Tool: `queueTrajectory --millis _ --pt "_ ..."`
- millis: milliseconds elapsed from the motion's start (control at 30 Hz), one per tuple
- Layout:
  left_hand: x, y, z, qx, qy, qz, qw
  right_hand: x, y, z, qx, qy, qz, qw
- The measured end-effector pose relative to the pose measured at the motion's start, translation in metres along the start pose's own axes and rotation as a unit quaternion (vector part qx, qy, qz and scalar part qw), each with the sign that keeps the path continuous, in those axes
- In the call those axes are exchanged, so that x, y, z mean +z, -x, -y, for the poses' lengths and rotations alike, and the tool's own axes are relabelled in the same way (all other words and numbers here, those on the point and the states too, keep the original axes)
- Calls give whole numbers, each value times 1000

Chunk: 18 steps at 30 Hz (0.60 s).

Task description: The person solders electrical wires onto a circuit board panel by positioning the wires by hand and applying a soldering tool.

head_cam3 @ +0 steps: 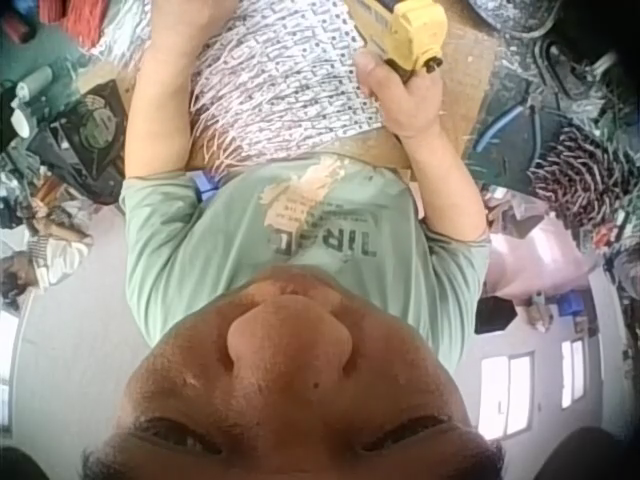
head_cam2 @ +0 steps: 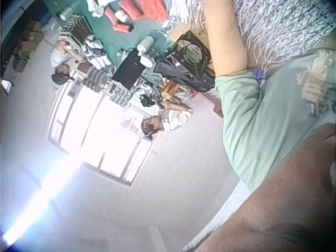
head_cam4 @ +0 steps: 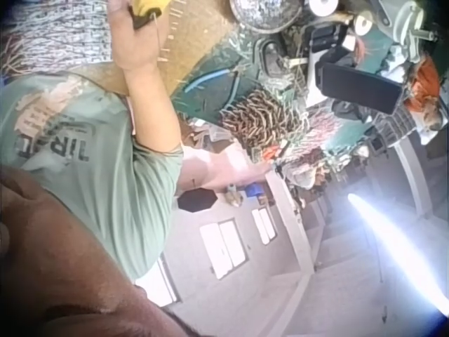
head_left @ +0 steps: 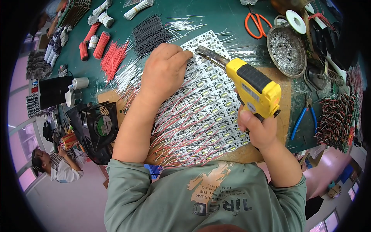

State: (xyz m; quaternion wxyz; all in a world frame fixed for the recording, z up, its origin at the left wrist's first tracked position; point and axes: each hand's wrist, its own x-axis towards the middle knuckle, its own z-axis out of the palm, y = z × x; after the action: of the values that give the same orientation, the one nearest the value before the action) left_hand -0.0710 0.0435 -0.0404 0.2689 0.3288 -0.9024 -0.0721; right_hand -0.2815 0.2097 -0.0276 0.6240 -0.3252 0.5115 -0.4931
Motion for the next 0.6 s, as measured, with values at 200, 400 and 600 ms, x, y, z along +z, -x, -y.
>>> queueTrajectory --millis 200,400,600 --pt "1 -1 -1 -6 -2 12 1000 2 -3 1 -3 15 -6 1000" --pt "3 -2 -1 13 -1 -5 1000 2 -3 3 -4 40 -4 999" --pt "3 -3 -2 14 -11 2 1000 3 -3 2 -6 38 -11 999"
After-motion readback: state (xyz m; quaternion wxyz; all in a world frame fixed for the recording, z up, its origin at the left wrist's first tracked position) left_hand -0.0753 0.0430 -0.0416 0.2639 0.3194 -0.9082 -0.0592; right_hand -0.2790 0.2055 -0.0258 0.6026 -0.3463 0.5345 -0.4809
